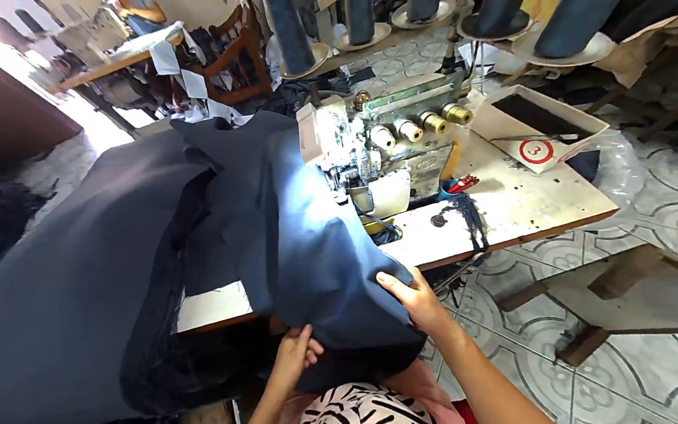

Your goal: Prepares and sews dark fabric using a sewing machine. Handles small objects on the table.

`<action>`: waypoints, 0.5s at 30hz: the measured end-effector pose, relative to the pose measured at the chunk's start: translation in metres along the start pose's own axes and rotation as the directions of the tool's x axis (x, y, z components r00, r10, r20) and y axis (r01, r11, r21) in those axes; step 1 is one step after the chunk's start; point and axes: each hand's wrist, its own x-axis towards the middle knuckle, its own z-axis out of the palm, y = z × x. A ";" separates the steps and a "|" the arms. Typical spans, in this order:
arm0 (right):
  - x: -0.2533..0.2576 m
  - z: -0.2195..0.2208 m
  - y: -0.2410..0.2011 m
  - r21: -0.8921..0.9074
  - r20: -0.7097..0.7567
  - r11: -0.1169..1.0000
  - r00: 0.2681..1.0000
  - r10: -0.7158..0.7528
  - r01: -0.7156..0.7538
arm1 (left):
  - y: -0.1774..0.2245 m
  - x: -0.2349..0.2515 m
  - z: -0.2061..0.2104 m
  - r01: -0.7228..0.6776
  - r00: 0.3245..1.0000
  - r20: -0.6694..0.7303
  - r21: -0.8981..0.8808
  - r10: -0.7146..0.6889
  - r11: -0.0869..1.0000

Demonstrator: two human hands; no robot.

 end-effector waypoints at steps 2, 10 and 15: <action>0.006 -0.002 0.003 0.020 0.060 1.000 0.998 -0.012 0.011 | 0.019 -0.022 -0.030 -0.051 0.997 -0.061 0.032 0.053 0.998; 0.058 0.064 -0.002 0.536 -0.084 0.838 0.981 0.175 -0.103 | 0.230 0.023 -0.154 -0.158 0.846 -0.239 0.742 0.477 0.652; 0.074 0.084 -0.009 0.485 -0.016 0.872 0.997 0.082 -0.064 | 0.330 0.132 -0.129 -0.185 0.825 -0.176 0.814 0.537 0.551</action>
